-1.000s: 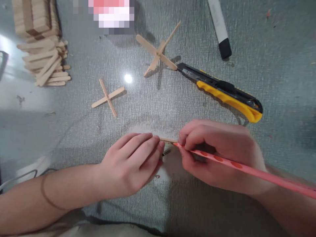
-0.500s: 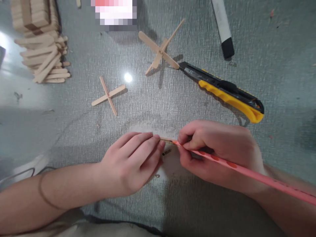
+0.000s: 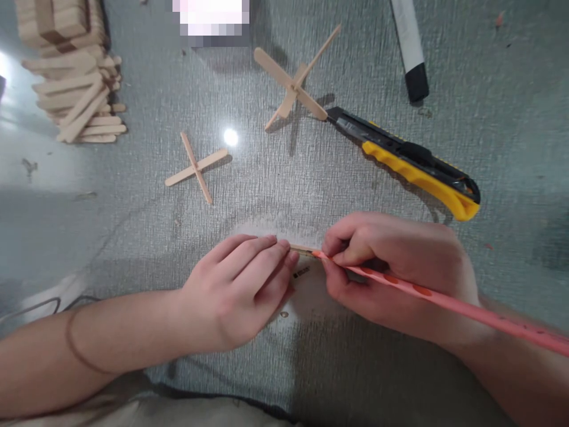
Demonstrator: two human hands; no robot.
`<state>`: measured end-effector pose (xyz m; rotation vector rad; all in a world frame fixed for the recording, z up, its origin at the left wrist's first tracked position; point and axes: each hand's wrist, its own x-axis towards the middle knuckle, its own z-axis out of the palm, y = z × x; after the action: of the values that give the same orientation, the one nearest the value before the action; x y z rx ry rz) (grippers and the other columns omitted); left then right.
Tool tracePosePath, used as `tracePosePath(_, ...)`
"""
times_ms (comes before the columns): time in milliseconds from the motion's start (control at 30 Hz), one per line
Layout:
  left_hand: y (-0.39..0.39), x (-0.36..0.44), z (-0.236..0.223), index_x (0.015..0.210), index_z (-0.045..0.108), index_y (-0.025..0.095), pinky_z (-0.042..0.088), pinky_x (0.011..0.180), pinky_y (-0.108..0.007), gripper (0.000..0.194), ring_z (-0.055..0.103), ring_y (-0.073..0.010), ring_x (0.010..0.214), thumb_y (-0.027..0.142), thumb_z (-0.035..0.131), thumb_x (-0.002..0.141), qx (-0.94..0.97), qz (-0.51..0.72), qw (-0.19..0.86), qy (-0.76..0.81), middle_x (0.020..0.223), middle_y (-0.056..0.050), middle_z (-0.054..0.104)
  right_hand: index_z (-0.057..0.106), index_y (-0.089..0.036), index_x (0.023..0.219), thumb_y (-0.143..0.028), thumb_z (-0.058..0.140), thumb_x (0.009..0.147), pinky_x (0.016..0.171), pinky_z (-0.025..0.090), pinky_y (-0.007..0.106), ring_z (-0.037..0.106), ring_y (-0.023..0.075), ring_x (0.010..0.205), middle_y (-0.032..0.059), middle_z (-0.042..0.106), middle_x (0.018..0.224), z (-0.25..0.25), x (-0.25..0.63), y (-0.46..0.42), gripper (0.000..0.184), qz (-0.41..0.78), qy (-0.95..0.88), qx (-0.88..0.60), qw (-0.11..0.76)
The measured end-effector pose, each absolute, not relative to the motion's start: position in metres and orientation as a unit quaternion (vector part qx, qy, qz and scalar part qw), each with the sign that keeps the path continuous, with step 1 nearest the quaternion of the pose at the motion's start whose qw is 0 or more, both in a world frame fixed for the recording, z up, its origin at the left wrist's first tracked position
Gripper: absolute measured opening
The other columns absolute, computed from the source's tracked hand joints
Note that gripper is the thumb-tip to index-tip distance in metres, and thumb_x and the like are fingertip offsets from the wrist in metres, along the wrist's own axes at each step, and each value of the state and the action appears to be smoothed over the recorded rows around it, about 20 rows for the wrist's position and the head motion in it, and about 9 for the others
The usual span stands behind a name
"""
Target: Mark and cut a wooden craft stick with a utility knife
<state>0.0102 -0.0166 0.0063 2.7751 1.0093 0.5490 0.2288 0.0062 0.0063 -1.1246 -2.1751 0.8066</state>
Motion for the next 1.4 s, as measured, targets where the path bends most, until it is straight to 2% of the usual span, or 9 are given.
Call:
tracePosePath(267, -0.0162, 0.0102, 0.0071, 0.101, 0.070, 0.007, 0.063, 0.084, -0.032, 0.015, 0.072, -0.0199, 0.093, 0.016, 0.061, 0.094, 0.923, 0.189, 0.066, 0.329, 0.100, -0.009, 0.076, 0.041, -0.025, 0.075, -0.009, 0.060, 0.082, 0.047, 0.043, 0.025, 0.060, 0.0094, 0.057, -0.0043, 0.065, 0.074, 0.0041, 0.2281, 0.0079, 0.025, 0.291, -0.819, -0.408, 0.281)
tracePosePath(633, -0.0157, 0.0114, 0.0048, 0.095, 0.071, 0.010, 0.058, 0.077, -0.034, 0.014, 0.069, -0.0196, 0.091, 0.015, 0.058, 0.095, 0.921, 0.177, 0.076, 0.340, 0.093, -0.005, 0.076, 0.041, -0.024, 0.072, -0.007, 0.061, 0.081, 0.047, 0.041, 0.024, 0.058, 0.0077, 0.057, -0.0049, 0.064, 0.072, 0.0049, 0.2283, 0.0078, 0.027, 0.301, -0.814, -0.414, 0.274)
tracePosePath(933, -0.0172, 0.0122, 0.0017, 0.096, 0.071, 0.010, 0.056, 0.078, -0.033, 0.015, 0.068, -0.0183, 0.090, 0.015, 0.057, 0.095, 0.915, 0.178, 0.082, 0.352, 0.092, -0.005, 0.075, 0.048, -0.024, 0.070, -0.007, 0.060, 0.082, 0.046, 0.040, 0.027, 0.057, 0.0098, 0.055, -0.0042, 0.065, 0.070, 0.0078, 0.2214, 0.0070, 0.025, 0.307, -0.816, -0.426, 0.241)
tracePosePath(1167, -0.0165, 0.0105, 0.0027, 0.095, 0.071, 0.011, 0.056, 0.079, -0.033, 0.016, 0.067, -0.0179, 0.090, 0.015, 0.056, 0.096, 0.917, 0.173, 0.085, 0.350, 0.095, -0.005, 0.075, 0.045, -0.024, 0.071, -0.006, 0.062, 0.082, 0.049, 0.042, 0.025, 0.059, 0.0089, 0.057, -0.0051, 0.066, 0.071, 0.0089, 0.2222, 0.0075, 0.028, 0.313, -0.810, -0.425, 0.255)
tracePosePath(1400, -0.0160, 0.0109, 0.0034, 0.094, 0.071, 0.010, 0.056, 0.078, -0.033, 0.018, 0.067, -0.0186, 0.090, 0.015, 0.055, 0.097, 0.919, 0.178, 0.079, 0.344, 0.094, -0.006, 0.074, 0.043, -0.024, 0.071, -0.004, 0.061, 0.080, 0.046, 0.039, 0.024, 0.056, 0.0085, 0.054, -0.0050, 0.064, 0.070, 0.0063, 0.2224, 0.0065, 0.028, 0.300, -0.812, -0.422, 0.271)
